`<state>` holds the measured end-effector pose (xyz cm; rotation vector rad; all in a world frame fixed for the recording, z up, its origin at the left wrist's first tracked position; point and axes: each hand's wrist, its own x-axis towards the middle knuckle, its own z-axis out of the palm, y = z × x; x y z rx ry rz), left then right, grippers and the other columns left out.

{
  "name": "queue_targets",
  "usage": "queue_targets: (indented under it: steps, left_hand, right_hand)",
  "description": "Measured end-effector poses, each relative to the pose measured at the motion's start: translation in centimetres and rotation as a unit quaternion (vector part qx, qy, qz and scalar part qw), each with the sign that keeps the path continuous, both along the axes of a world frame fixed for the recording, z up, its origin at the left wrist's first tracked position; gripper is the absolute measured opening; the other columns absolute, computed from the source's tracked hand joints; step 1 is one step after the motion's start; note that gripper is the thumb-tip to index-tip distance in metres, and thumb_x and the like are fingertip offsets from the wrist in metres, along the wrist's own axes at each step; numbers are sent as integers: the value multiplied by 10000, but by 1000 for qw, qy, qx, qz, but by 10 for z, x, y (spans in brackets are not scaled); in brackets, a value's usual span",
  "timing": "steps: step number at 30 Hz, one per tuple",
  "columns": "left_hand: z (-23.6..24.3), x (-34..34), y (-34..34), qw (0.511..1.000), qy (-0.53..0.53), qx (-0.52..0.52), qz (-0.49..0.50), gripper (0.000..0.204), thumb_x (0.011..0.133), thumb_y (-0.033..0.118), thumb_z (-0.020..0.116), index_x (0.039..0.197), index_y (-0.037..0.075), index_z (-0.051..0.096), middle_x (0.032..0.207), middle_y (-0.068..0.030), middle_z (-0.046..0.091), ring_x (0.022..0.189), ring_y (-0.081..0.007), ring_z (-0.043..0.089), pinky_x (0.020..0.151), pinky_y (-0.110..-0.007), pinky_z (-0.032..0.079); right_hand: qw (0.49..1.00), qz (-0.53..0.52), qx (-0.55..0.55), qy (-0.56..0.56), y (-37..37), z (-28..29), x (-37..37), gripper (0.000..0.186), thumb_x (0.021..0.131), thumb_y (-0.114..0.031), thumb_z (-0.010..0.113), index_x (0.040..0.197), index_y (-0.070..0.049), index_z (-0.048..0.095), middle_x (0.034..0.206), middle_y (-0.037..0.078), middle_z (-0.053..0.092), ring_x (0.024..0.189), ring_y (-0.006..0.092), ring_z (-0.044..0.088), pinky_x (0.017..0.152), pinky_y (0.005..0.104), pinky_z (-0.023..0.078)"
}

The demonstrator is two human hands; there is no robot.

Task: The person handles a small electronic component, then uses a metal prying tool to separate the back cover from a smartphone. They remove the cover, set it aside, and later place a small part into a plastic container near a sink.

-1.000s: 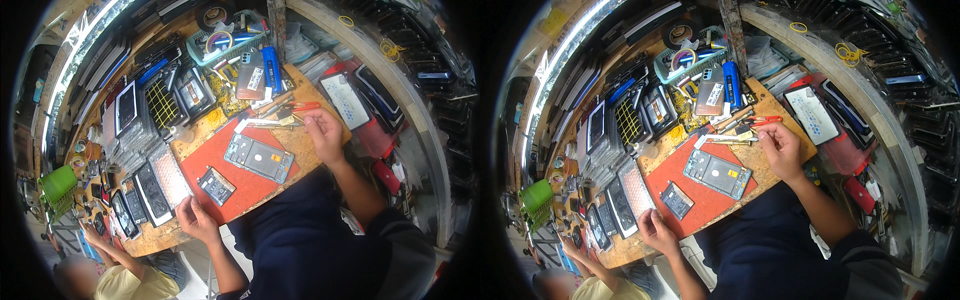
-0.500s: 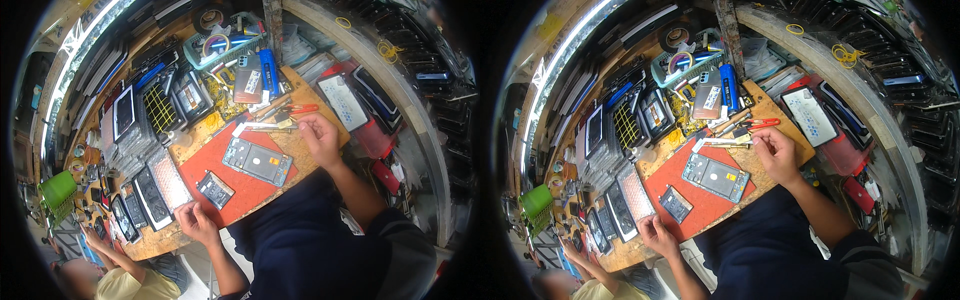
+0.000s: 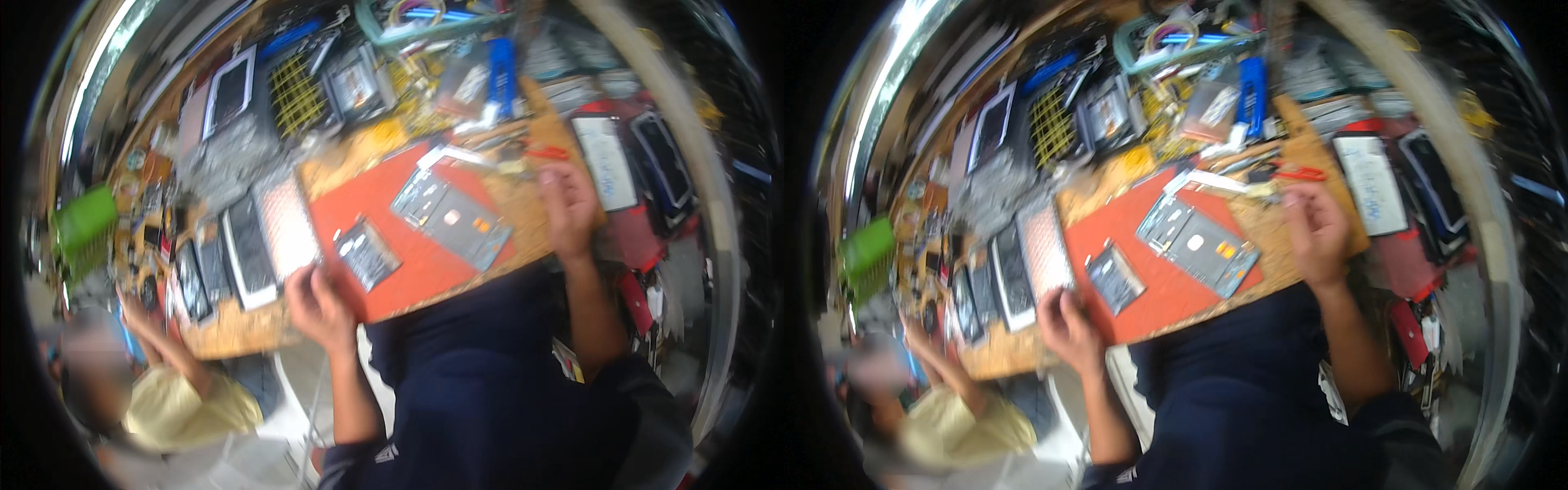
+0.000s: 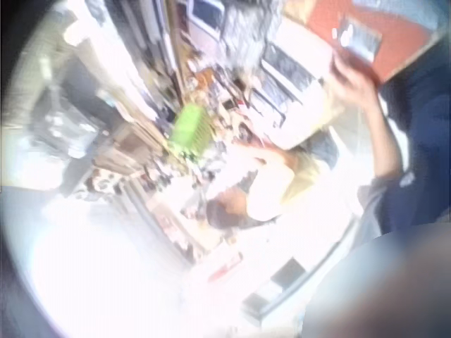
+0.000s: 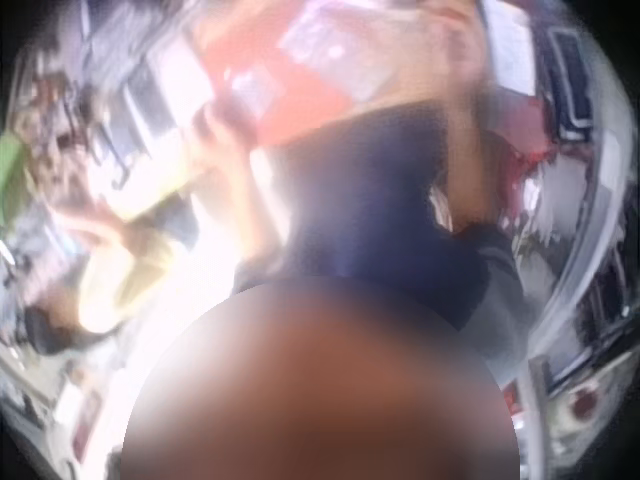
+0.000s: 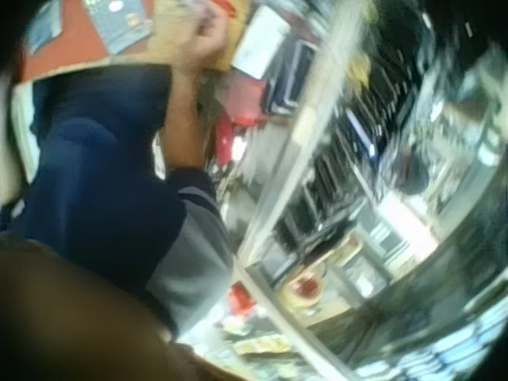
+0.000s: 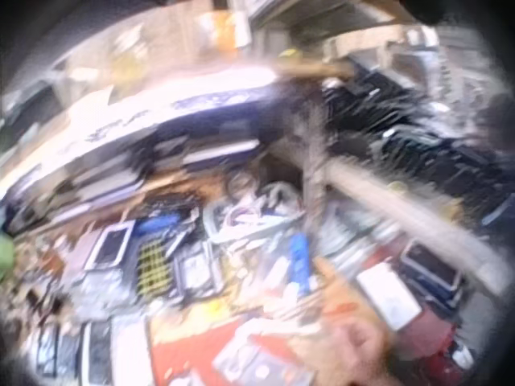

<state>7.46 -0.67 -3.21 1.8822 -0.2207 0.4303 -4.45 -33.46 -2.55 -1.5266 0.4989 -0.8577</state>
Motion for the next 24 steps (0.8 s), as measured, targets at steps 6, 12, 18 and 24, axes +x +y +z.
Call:
queue_targets:
  steps: [6,12,18,24]
  left_hand:
    - [1,-2,-2,990,48,-131,-22,131,1057,30,667,1176,-24,669,1065,-40,703,947,-90,648,839,-231,531]
    - [2,0,-3,987,57,-148,-22,89,1055,25,670,1130,-20,662,1020,-27,694,926,-77,632,810,-233,519]
    - [17,-27,-9,998,-45,19,-50,57,969,-49,678,955,1,652,901,-94,666,826,-181,650,722,-312,519]
    - [-36,-110,-21,890,-28,106,-442,264,821,-59,691,1073,22,679,1032,-158,639,1016,-360,630,883,-449,538]
  right_hand:
    - [1000,8,-22,17,-5,2,0,127,1067,-107,644,1121,1,682,844,-29,624,716,5,526,602,172,382]
    - [1000,-1,-26,12,-6,-2,0,132,1064,-104,650,1126,9,680,832,-31,617,685,-4,494,571,164,348]
    - [1000,1,-5,0,-9,-4,-1,137,1062,-102,650,1136,10,680,834,-26,621,677,-7,486,565,162,343]
    - [1000,-3,-22,20,-8,-4,1,138,1065,-104,643,1137,8,678,828,-28,615,669,-7,472,567,168,347]
